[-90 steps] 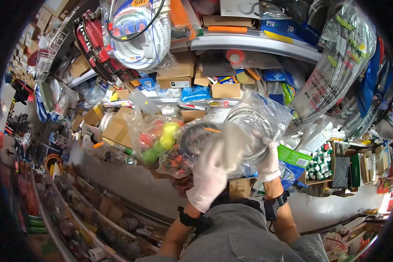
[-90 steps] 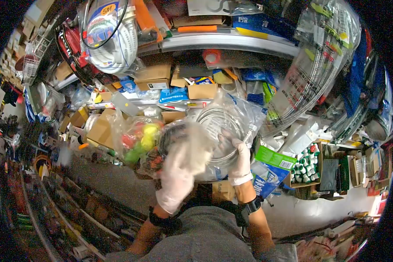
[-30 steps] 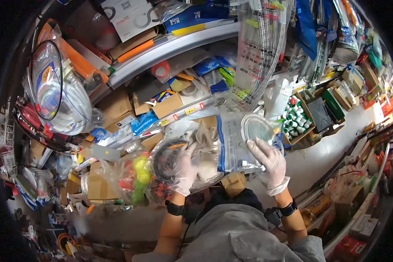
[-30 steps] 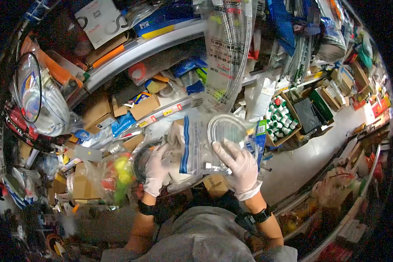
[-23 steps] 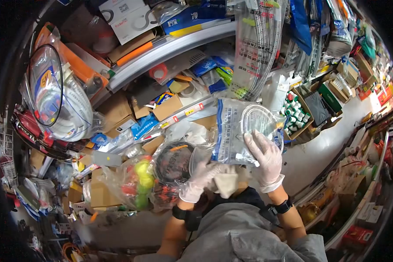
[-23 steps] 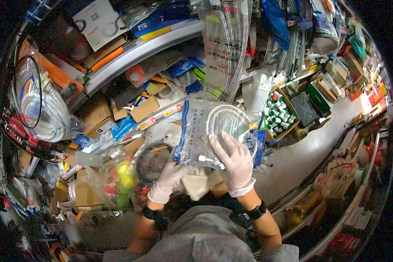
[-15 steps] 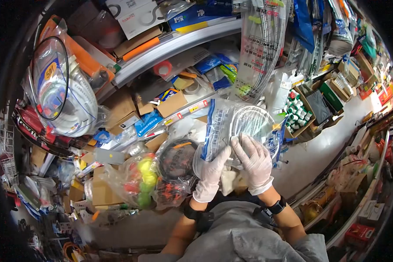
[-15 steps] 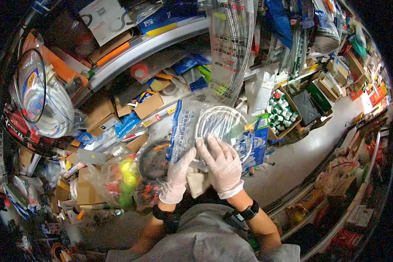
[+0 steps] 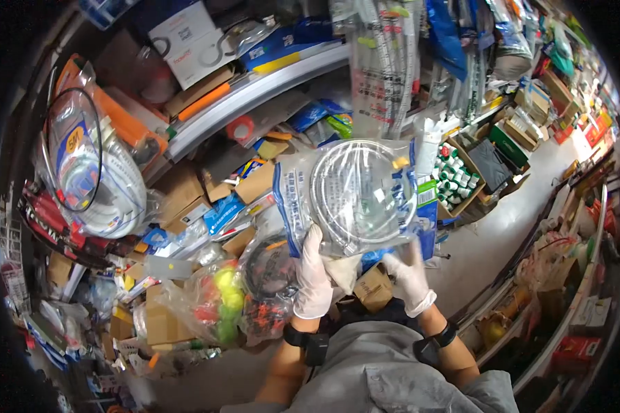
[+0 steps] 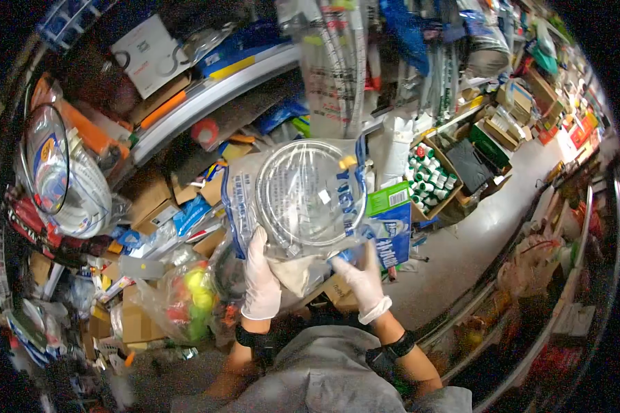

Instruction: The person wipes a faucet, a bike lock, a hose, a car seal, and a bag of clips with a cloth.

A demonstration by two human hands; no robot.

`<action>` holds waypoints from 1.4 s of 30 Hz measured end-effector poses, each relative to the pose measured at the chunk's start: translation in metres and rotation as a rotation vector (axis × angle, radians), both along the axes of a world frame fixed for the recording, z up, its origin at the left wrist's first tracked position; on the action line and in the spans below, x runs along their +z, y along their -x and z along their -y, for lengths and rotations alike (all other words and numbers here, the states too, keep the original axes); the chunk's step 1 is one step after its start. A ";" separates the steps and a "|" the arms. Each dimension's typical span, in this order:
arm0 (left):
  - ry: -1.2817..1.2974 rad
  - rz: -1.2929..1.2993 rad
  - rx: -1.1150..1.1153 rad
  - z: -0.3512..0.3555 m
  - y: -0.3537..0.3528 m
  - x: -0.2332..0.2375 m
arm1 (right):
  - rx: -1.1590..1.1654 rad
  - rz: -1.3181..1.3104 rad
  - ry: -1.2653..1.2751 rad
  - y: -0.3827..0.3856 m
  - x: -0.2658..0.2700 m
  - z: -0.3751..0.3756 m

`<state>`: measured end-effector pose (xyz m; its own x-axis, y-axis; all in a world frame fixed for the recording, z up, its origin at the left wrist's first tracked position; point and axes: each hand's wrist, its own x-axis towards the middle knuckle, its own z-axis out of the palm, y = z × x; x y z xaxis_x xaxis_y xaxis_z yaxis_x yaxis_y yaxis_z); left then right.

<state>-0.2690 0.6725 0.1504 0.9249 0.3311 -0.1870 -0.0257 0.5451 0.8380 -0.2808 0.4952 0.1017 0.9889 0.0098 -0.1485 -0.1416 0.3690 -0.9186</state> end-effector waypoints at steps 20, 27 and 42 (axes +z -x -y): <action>-0.631 0.091 -0.503 0.081 -0.018 -0.006 | -0.389 -0.129 0.912 0.073 -0.044 0.126; -0.634 0.177 -0.565 0.092 -0.027 0.004 | -0.846 0.186 0.635 0.074 -0.038 0.157; -0.406 0.013 -0.506 0.110 -0.015 0.045 | -0.259 0.456 0.524 0.063 0.032 0.090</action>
<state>-0.2535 0.5628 0.1952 0.9865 -0.1042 -0.1266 0.1399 0.1325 0.9813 -0.3433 0.4050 0.1341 0.9144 -0.1915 0.3565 0.3282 -0.1644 -0.9302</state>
